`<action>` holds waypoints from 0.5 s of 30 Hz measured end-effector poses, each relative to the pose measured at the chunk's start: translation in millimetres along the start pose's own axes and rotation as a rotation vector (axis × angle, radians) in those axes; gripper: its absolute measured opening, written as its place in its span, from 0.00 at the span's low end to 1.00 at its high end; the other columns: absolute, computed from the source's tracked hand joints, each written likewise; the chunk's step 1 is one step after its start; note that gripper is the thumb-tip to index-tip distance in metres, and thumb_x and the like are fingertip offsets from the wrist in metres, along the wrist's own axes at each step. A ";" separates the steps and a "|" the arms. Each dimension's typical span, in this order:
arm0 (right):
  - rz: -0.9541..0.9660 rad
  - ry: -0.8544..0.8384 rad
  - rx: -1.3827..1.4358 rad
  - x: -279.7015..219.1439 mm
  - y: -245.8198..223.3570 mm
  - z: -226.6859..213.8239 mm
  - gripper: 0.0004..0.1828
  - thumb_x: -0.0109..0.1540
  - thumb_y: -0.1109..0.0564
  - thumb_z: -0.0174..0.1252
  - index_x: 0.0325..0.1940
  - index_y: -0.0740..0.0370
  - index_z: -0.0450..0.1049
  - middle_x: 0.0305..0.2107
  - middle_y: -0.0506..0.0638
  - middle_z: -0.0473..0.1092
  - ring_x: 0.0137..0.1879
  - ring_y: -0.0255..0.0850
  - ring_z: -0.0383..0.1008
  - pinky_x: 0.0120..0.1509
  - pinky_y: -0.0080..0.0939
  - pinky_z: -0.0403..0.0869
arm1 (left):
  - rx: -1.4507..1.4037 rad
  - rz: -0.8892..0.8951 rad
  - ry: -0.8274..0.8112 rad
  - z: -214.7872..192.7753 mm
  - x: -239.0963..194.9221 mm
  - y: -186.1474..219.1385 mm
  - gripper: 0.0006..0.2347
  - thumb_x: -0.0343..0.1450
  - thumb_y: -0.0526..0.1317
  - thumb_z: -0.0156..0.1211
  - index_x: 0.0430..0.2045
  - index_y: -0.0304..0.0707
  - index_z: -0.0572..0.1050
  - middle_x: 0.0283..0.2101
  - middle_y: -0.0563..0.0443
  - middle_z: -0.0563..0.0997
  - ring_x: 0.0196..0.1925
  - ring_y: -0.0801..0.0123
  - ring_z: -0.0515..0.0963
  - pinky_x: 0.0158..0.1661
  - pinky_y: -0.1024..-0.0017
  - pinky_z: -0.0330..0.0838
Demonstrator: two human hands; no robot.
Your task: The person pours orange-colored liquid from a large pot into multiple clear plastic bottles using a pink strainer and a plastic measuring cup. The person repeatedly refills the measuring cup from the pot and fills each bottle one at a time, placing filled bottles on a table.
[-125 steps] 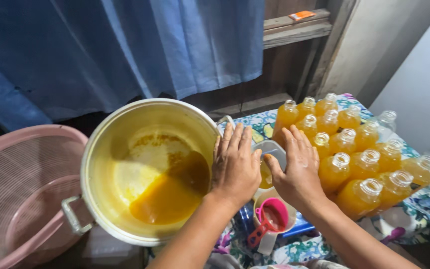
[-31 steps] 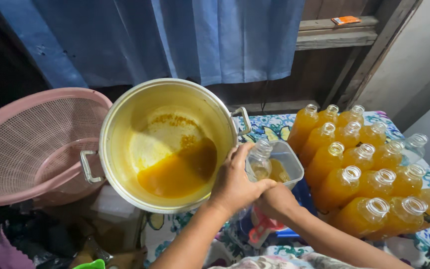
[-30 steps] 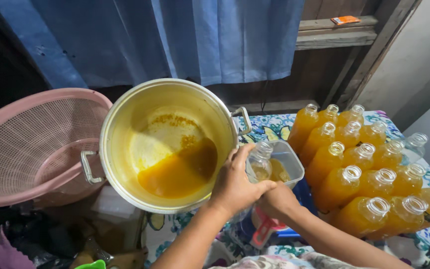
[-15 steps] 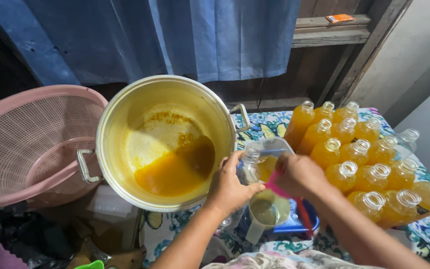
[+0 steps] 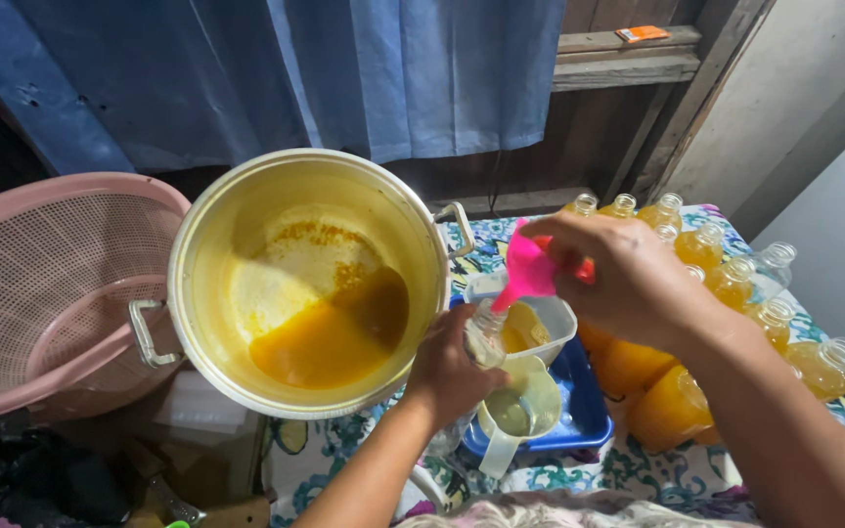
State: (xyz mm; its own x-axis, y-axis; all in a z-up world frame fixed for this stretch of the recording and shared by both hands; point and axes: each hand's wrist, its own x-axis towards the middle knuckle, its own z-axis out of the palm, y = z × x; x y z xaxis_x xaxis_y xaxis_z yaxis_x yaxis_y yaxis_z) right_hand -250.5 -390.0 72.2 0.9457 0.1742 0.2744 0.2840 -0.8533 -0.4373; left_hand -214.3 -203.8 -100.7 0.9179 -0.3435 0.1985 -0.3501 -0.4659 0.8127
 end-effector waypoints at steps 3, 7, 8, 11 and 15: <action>-0.033 -0.036 -0.004 -2.3 -8.5 8.9 0.24 0.57 0.66 0.58 0.56 0.54 0.76 0.36 0.54 0.79 0.40 0.45 0.81 0.46 0.45 0.79 | -0.019 0.054 0.003 1.1 1.1 3.5 0.38 0.52 0.42 0.78 0.59 0.35 0.68 0.59 0.38 0.73 0.62 0.48 0.72 0.62 0.61 0.65; -0.187 0.002 0.013 -3.2 -10.5 22.9 0.25 0.54 0.69 0.56 0.55 0.59 0.76 0.38 0.56 0.78 0.45 0.49 0.80 0.49 0.47 0.77 | -0.179 -0.009 -0.037 2.1 1.7 7.0 0.40 0.50 0.39 0.77 0.60 0.34 0.65 0.57 0.41 0.74 0.60 0.55 0.75 0.60 0.64 0.68; -0.254 0.034 0.013 -3.0 -9.9 25.0 0.25 0.53 0.70 0.56 0.55 0.61 0.76 0.39 0.56 0.78 0.47 0.51 0.79 0.50 0.48 0.76 | -0.240 -0.051 -0.050 2.6 1.6 7.8 0.42 0.49 0.38 0.77 0.61 0.34 0.64 0.56 0.42 0.74 0.59 0.58 0.75 0.59 0.65 0.70; -0.226 0.008 -0.009 -0.8 -9.1 30.2 0.22 0.55 0.71 0.57 0.53 0.61 0.77 0.39 0.57 0.78 0.49 0.54 0.77 0.52 0.50 0.75 | -0.541 -0.075 -0.122 6.2 -2.0 10.6 0.37 0.50 0.36 0.75 0.58 0.35 0.69 0.52 0.45 0.78 0.55 0.63 0.79 0.57 0.67 0.73; -0.282 -0.002 -0.008 0.9 -9.1 29.9 0.28 0.50 0.73 0.55 0.53 0.62 0.77 0.42 0.58 0.77 0.52 0.56 0.76 0.55 0.52 0.74 | -0.607 -0.170 -0.170 6.7 -4.4 13.6 0.35 0.50 0.35 0.74 0.56 0.36 0.70 0.48 0.48 0.80 0.51 0.63 0.81 0.53 0.68 0.75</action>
State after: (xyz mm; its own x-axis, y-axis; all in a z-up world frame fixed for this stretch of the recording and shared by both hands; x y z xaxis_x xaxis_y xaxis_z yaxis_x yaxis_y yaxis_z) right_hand -247.5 -367.4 50.8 0.8297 0.4062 0.3828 0.5349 -0.7747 -0.3373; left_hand -224.4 -214.1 -94.2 0.8914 -0.4532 -0.0096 0.0110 0.0006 0.9999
